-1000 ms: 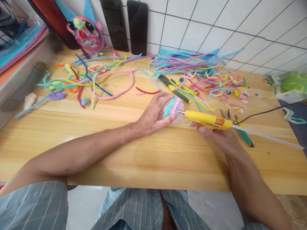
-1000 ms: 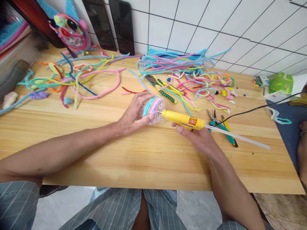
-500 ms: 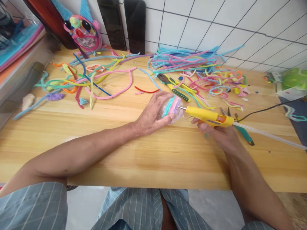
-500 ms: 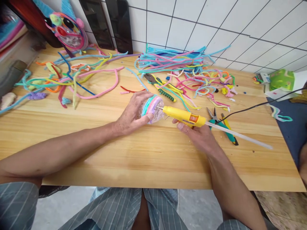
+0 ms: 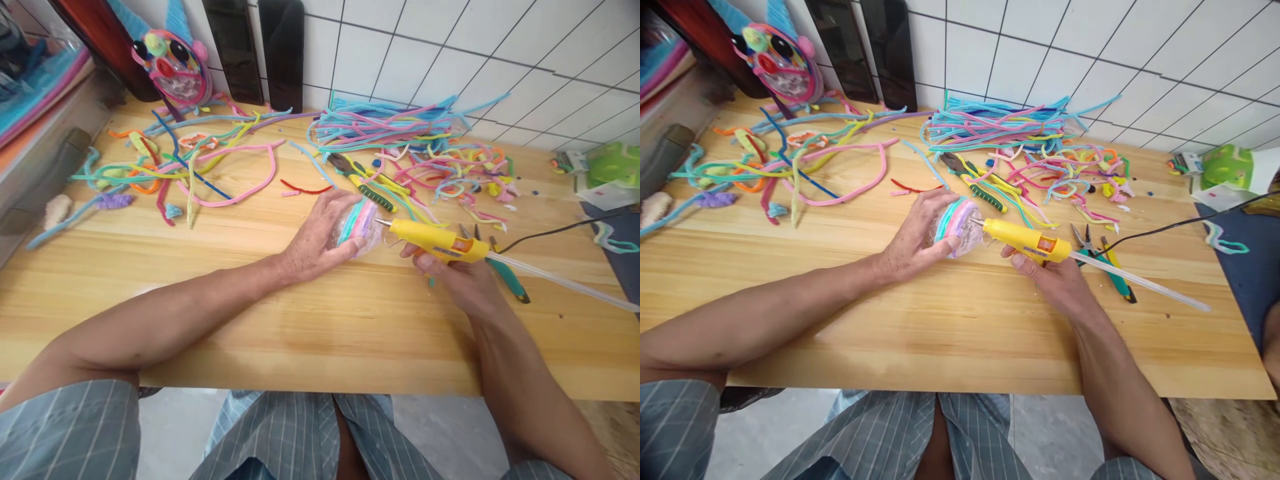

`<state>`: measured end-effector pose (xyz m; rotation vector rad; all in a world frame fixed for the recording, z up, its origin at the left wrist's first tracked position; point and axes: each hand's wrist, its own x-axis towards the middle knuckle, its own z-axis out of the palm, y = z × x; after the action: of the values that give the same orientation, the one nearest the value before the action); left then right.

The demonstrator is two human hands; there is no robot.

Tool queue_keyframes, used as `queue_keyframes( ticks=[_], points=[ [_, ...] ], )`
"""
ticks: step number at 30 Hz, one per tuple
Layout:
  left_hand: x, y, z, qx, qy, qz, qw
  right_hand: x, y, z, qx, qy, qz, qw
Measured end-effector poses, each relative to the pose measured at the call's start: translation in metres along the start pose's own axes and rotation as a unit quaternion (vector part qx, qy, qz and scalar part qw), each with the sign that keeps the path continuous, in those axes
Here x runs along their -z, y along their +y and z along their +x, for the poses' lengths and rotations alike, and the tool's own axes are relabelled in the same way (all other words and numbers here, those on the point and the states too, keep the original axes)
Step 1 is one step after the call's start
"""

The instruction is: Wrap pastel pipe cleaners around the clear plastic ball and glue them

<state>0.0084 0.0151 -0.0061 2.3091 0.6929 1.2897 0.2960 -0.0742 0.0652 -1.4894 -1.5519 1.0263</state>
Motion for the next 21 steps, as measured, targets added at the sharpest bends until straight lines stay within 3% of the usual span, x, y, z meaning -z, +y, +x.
queue_keyframes(
  ticks=[4,14,21],
  points=[
    [0.0002,0.0000,0.0001,0.000,-0.003,-0.001,1.000,-0.0017,0.0002,-0.0018,-0.004,-0.015,-0.005,1.000],
    [0.0058,0.0006,0.0027,0.040,-0.017,-0.015,0.999,0.0067,0.0047,-0.0070,0.019,0.041,-0.044,0.998],
    [0.0068,-0.0006,0.0025,0.045,-0.017,-0.021,0.999,0.0042,0.0056,-0.0090,0.007,0.039,-0.048,0.998]
  ],
)
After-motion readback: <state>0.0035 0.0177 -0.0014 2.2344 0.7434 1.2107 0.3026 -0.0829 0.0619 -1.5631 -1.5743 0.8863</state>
